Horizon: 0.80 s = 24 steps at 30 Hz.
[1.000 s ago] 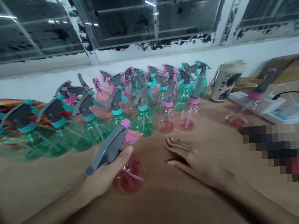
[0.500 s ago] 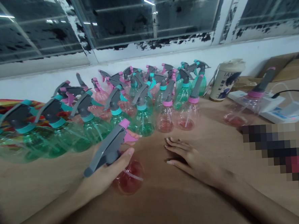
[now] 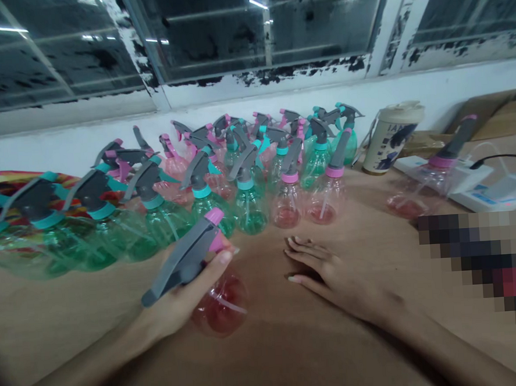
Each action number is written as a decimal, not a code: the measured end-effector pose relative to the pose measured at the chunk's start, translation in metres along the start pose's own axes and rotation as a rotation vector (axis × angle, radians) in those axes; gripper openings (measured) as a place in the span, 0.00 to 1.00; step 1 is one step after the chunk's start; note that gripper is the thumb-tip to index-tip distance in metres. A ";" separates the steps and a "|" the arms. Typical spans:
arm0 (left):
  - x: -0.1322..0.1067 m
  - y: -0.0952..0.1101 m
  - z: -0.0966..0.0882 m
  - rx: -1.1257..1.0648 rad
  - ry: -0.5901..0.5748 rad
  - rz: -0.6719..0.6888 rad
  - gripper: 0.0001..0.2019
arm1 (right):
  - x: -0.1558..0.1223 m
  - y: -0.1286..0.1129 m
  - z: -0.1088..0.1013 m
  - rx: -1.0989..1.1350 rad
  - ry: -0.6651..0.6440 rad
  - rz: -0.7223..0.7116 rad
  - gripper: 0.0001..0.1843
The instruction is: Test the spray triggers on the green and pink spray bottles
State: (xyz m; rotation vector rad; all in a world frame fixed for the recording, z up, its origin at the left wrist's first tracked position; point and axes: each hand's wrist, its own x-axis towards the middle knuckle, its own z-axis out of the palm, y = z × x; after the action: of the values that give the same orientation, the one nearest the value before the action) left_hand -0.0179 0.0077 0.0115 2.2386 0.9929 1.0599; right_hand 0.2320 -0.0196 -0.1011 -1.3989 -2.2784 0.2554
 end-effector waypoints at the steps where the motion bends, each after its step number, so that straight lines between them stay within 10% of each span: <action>1: 0.000 -0.001 0.001 -0.007 0.009 -0.012 0.04 | 0.000 0.000 0.000 -0.004 -0.004 0.002 0.26; 16: -0.002 -0.006 0.003 -0.046 0.003 -0.051 0.12 | 0.012 -0.070 -0.009 0.326 -0.055 0.115 0.42; 24: -0.008 -0.008 0.007 -0.134 -0.041 -0.114 0.18 | 0.042 -0.129 -0.001 0.409 0.182 0.092 0.43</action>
State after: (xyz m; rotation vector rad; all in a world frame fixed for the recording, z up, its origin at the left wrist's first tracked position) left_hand -0.0191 0.0061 -0.0016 2.0630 0.9896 0.9973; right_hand 0.1137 -0.0434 -0.0394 -1.2541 -1.8843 0.5642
